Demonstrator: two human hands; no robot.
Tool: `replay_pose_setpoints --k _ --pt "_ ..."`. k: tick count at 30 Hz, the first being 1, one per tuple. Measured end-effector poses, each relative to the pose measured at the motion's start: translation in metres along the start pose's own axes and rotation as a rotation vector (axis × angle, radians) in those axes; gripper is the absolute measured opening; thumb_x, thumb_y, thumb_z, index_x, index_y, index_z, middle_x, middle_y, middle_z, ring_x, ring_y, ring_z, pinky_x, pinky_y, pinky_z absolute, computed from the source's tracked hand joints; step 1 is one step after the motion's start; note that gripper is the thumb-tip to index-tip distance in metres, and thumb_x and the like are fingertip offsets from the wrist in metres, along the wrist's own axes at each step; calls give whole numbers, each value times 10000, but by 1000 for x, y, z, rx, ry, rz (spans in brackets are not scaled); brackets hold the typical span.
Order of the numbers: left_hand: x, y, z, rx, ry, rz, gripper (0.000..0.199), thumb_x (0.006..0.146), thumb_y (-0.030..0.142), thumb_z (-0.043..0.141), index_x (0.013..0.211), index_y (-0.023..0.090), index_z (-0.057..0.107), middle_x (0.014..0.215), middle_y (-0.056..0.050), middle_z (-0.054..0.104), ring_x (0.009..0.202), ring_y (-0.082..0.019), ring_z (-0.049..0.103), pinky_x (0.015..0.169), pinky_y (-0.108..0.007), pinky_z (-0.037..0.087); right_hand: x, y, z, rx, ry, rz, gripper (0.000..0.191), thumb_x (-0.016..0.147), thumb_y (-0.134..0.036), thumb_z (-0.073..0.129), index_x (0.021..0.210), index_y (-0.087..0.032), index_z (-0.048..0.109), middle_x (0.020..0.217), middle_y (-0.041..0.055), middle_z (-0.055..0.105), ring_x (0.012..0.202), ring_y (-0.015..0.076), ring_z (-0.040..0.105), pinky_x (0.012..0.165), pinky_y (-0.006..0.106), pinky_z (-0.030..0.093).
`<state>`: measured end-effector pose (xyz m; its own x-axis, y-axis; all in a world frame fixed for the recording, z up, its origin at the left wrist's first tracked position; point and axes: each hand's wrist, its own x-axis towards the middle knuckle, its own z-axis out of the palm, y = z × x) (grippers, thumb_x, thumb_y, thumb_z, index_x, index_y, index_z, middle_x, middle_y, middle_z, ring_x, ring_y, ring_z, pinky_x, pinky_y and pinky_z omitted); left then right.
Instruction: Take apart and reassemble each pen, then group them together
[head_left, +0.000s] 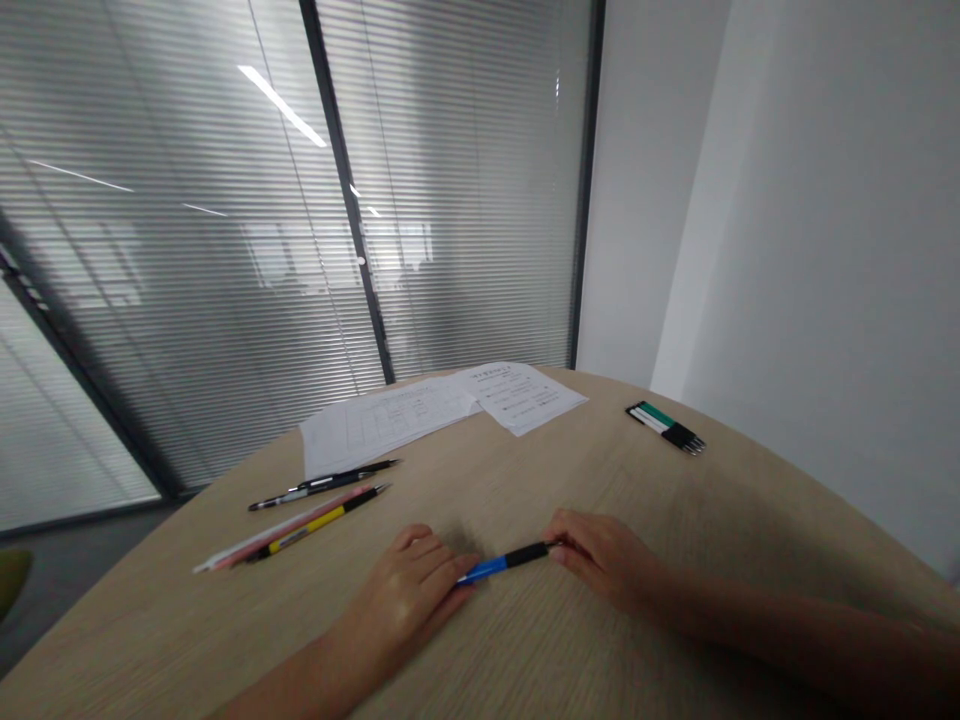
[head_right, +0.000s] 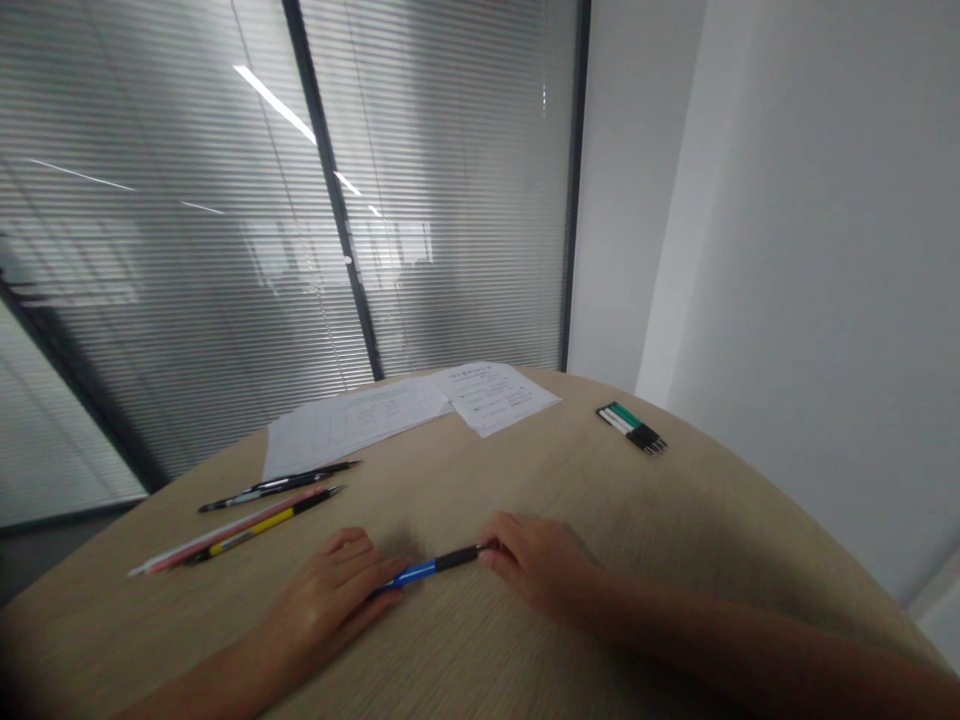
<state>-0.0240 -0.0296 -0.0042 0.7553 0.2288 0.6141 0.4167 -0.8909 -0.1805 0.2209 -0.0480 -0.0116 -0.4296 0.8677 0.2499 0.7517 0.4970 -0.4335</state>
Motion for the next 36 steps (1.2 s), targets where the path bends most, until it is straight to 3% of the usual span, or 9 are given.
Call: replay_pose_setpoints --k 6,10,21,23,28,36 --pt "5 2 -5 6 -39 -8 184 873 221 374 928 170 542 643 2 626 571 -120 558 638 -277 398 -1 -2 -2 5 10 -21 140 820 -217 387 832 -178 521 775 44 601 693 146 544 631 251 392" --pt "1 0 -3 -19 -79 -65 190 871 232 375 962 172 530 706 -13 642 612 -131 572 668 -301 396 -2 0 -1 91 115 34 142 823 -237 363 843 -194 496 743 26 575 666 143 526 615 260 385" --pt "-3 -2 -1 -60 -104 -128 163 854 247 404 907 172 539 678 -15 633 604 -146 564 659 -320 396 10 19 4 791 493 135 268 828 -457 314 841 -205 407 574 -33 480 435 107 445 414 230 356" --pt "-3 -2 0 -59 -92 -133 166 853 243 395 897 173 539 687 -19 634 607 -149 562 661 -328 397 14 21 -2 794 565 149 271 827 -463 322 820 -207 409 566 -26 495 454 118 470 416 236 367" --pt "-4 -1 1 -59 -93 -144 181 846 214 371 882 181 545 687 -19 631 614 -144 559 665 -319 398 19 22 -26 680 742 117 243 845 -429 321 826 -208 421 784 46 589 639 149 552 556 284 447" --pt "0 1 -4 -37 -99 -135 184 835 179 369 832 181 553 665 -15 625 602 -137 552 664 -308 399 20 20 -35 592 720 -14 191 850 -394 350 874 -213 404 693 2 548 645 139 555 629 296 439"
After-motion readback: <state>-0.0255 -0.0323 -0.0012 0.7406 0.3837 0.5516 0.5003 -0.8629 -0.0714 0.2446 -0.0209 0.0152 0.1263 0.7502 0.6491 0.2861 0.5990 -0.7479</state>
